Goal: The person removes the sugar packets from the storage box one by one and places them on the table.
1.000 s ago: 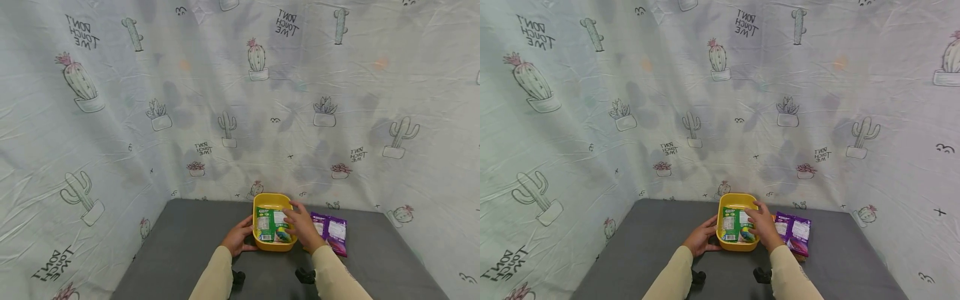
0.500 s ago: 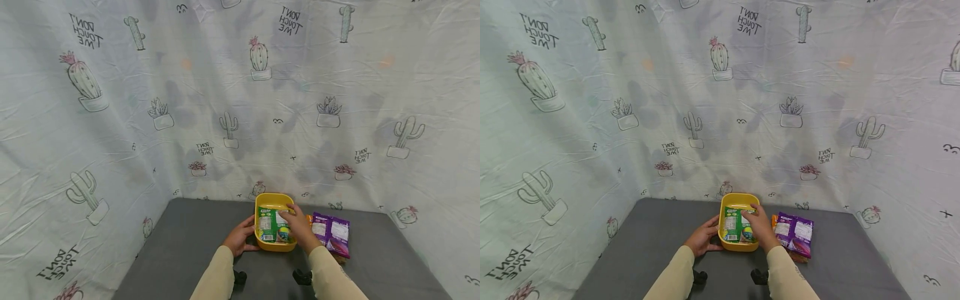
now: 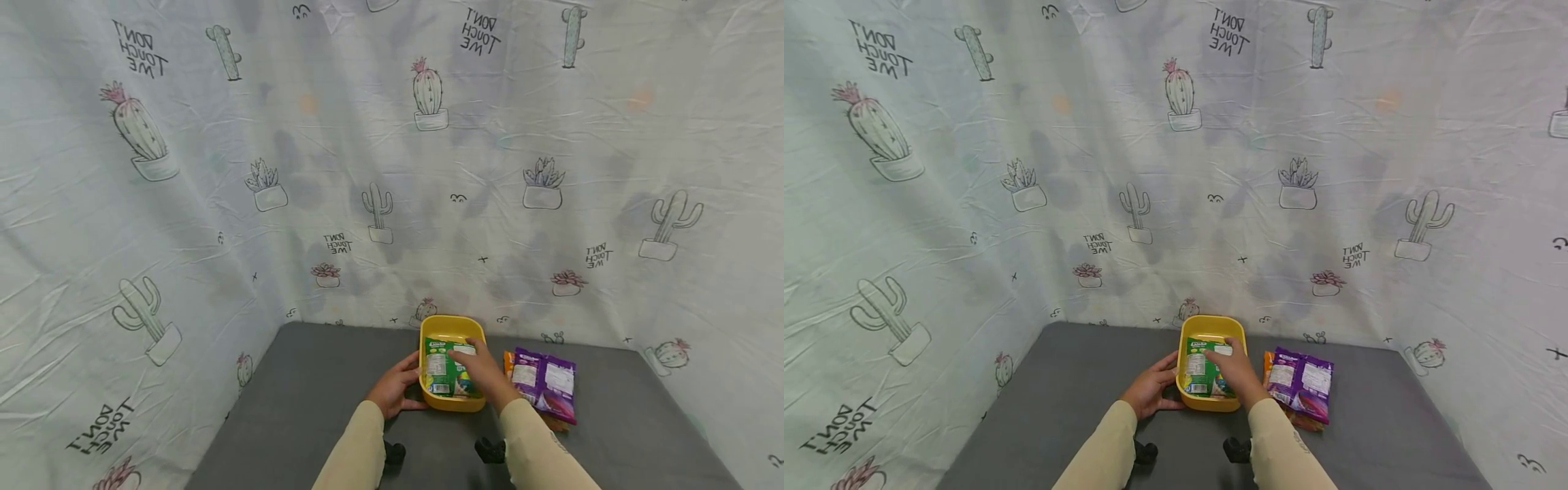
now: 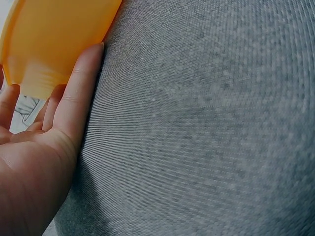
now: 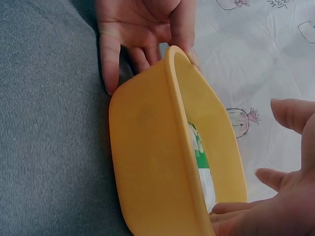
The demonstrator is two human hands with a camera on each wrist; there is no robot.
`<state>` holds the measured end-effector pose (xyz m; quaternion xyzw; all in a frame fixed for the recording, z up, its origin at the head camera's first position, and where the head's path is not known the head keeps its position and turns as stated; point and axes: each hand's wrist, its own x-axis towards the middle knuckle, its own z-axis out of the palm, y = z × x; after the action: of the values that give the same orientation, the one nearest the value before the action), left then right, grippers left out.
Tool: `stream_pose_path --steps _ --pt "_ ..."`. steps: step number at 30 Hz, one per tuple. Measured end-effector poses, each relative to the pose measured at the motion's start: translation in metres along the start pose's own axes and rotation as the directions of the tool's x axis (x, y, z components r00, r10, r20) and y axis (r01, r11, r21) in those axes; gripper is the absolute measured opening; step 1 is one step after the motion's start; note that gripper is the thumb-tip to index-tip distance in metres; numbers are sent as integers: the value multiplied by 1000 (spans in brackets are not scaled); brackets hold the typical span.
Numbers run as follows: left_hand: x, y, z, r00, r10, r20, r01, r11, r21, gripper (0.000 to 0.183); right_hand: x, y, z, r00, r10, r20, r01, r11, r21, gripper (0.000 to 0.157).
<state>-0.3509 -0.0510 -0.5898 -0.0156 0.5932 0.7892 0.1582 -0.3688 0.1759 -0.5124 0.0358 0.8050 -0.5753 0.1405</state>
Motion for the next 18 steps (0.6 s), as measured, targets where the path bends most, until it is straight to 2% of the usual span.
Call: stream_pose_path --steps 18 --pt "6 -4 -1 1000 4 10 -4 1000 6 58 8 4 9 1000 16 -5 -16 1000 -7 91"
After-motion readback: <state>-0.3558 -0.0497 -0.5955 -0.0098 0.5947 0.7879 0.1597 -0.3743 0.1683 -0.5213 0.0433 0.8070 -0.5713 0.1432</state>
